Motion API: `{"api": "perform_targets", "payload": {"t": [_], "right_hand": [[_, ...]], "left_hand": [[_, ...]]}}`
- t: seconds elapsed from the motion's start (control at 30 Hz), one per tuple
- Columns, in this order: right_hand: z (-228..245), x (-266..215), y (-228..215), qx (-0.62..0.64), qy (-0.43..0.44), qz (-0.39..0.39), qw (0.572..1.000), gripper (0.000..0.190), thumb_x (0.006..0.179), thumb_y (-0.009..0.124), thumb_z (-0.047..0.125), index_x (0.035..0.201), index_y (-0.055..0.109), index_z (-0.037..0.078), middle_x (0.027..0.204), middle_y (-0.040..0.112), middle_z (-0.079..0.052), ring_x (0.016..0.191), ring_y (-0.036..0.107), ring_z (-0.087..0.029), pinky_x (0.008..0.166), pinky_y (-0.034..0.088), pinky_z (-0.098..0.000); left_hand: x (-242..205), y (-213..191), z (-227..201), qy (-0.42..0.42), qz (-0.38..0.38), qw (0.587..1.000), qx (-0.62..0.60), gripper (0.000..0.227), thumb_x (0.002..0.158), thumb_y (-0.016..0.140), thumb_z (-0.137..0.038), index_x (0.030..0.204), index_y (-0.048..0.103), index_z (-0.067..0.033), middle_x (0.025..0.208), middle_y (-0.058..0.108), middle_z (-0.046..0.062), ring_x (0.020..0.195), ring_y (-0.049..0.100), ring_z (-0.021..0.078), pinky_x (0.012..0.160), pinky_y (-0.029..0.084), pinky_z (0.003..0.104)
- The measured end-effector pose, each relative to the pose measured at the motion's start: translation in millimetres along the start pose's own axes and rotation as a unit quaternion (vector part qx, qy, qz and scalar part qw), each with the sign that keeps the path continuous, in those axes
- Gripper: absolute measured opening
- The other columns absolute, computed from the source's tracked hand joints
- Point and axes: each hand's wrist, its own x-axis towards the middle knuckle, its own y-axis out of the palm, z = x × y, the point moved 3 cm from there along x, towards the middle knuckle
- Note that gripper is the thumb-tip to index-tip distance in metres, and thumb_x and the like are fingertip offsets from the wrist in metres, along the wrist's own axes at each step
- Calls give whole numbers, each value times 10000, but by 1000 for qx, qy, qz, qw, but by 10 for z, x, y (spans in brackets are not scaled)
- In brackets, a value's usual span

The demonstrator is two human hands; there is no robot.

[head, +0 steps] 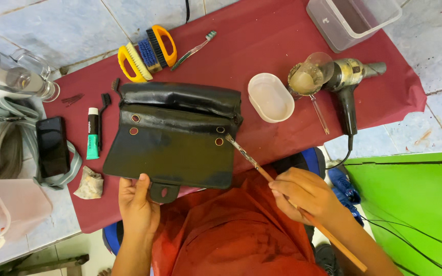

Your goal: The person paints a black handbag with a brush, applying a dark substance to the surface. They then use a heat gun to dry the painted areas before continuing to apply more paint with the brush.

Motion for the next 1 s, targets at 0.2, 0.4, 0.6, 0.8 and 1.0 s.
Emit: {"api": "perform_targets", "payload": {"t": [0.2,0.4,0.6,0.8,1.0], "right_hand": [[15,45,-29,-15,-7,-12,1000,107,891,648,-96,967,596,-41,867,616,-178,671,573,-287,616,509,-346],[51,134,-94,-26,30,-49,998,93,924,622,-90,1009,625,-52,882,634,-189,680,588,-269,651,514,-312],[56,48,-68,-45,21,-62,997,74,898,638,-94,951,656,-47,837,642,-160,659,617,-267,624,539,-305],[-25,-166,-7,-32,12,-4,999,168,926,638,-79,1089,615,-42,952,649,-188,718,602,-261,661,513,-335],[-18,-118,27,-33,-74,-27,996,170,858,676,-130,1004,610,-74,888,645,-208,643,584,-299,593,533,-364]], "left_hand": [[1,61,-47,-5,14,1000,0,479,993,568,-101,1466,493,-105,1392,639,128,1197,644,228,957,557,343],[30,51,-8,-10,13,1000,-10,483,990,555,-83,1467,484,-116,1404,631,142,1222,633,242,1012,533,357],[38,8,19,-3,12,1000,-22,465,984,571,-77,1443,498,-98,1395,635,141,1225,636,248,1037,535,372],[40,26,-14,2,13,1000,-24,505,954,610,-99,1449,509,-85,1391,638,139,1214,639,246,1030,537,367],[33,10,-2,-1,14,1000,-9,460,989,576,-84,1445,513,-92,1373,648,137,1197,647,242,970,557,361]]}}
